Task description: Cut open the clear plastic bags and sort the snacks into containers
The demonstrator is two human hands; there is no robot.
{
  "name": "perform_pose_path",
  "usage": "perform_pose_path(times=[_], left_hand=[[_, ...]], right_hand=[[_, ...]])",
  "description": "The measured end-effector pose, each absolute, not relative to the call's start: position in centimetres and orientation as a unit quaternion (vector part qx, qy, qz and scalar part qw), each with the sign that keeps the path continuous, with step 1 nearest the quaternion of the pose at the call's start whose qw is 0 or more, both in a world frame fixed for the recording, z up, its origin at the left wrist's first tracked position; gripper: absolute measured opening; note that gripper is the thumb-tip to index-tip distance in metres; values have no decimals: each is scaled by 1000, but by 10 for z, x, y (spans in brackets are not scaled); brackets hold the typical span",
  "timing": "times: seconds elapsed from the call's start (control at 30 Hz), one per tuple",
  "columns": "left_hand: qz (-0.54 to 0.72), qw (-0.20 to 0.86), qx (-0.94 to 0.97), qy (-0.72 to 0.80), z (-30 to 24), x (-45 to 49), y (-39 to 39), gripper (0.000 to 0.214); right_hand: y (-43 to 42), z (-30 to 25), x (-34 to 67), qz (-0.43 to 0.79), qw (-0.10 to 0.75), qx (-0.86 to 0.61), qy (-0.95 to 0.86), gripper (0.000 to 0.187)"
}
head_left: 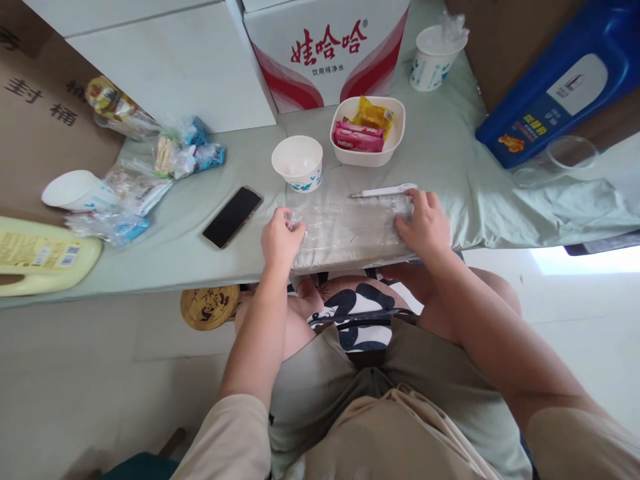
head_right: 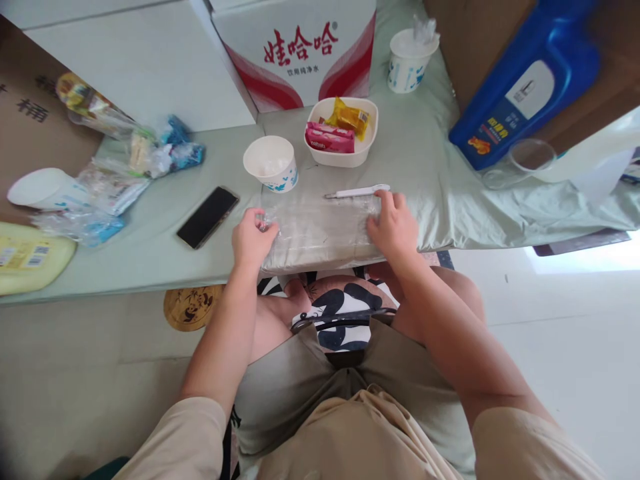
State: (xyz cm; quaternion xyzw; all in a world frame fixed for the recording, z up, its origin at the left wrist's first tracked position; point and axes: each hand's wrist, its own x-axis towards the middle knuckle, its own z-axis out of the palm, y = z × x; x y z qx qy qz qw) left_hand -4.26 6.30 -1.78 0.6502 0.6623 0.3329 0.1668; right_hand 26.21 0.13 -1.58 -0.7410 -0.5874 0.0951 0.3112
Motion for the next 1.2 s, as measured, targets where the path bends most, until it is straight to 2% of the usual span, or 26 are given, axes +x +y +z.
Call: perform_pose_path(times=[0.07,0.13,0.23,0.33,0.4,0.47,0.53,0.57,0.6,0.67,0.7,0.83,0.93,1.0,1.1,1.2], left_hand=[[349,127,681,631,-24,-45,66,39],[351,139,701,605,-26,-45,69,44],[330,237,705,582,-21,-39,71,43],[341,358,691,528,-8,-29,68,39],[347,448,672,478,1,-20,64,37],[334,531,647,432,8,-14,60,35],[321,579,630,407,13,-11,58,35],[318,589,626,401,14,-12,57,37],[319,594,623,396,17,-14,57,40],[336,607,607,388,22,-22,58,48],[352,615,591,387,25,-26,59,52],[405,622,540,397,35,-34,55,63],[342,653,573,357,30,-20,47,68],[278,678,588,342,20,-6,43,60],[261,677,564,395,8,9,43,37],[261,666,545,438,6,12,50,30]], right_hand=[[-3,-13,257,58,275,-718,-636,63],[-9,-10,252,64,236,-670,-701,73],[-16,-3,250,135,222,-567,-782,70],[-16,7,253,167,320,-524,-772,47],[-12,12,252,194,370,-528,-739,41],[-9,16,247,276,362,-516,-726,53],[-7,18,238,372,316,-493,-720,67],[-7,18,233,406,288,-490,-716,65],[-7,19,229,426,262,-493,-712,55],[-9,22,222,451,228,-499,-704,25],[-10,23,219,472,226,-493,-695,15],[-10,27,216,572,328,-456,-598,21],[-6,24,215,561,409,-488,-529,25],[-3,20,214,551,440,-495,-508,26],[-2,16,212,564,434,-471,-521,41],[-2,14,212,545,406,-500,-537,34]])
